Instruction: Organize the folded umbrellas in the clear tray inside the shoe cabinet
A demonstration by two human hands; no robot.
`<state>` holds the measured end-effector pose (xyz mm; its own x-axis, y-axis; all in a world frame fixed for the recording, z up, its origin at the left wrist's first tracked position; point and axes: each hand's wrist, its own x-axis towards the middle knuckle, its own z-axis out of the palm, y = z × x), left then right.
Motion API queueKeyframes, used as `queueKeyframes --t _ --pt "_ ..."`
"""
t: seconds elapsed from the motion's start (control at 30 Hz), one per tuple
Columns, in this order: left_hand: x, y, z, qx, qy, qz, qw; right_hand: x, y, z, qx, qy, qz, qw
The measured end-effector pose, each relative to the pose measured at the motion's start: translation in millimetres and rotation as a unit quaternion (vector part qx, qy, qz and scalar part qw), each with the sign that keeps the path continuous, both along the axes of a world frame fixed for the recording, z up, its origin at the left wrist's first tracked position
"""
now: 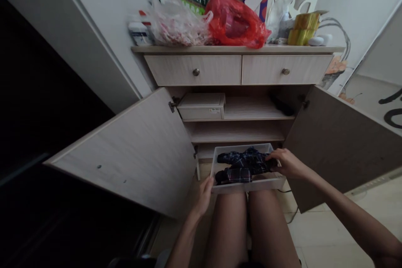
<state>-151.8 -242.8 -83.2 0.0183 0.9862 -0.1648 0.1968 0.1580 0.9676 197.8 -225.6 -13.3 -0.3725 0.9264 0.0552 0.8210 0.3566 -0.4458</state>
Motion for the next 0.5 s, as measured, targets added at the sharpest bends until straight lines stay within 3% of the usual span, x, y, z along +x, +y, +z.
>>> queueKeyframes --t 0.17,0.5 --pt "1.1 -1.8 0.1 0.002 -0.008 -0.004 1.000 -13.6 0.2 7.7 0.012 -0.207 0.016 0.978" --pt "-0.2 2.9 -1.9 -0.009 0.000 -0.023 1.000 -31.7 5.9 11.0 -0.004 -0.306 0.003 0.952"
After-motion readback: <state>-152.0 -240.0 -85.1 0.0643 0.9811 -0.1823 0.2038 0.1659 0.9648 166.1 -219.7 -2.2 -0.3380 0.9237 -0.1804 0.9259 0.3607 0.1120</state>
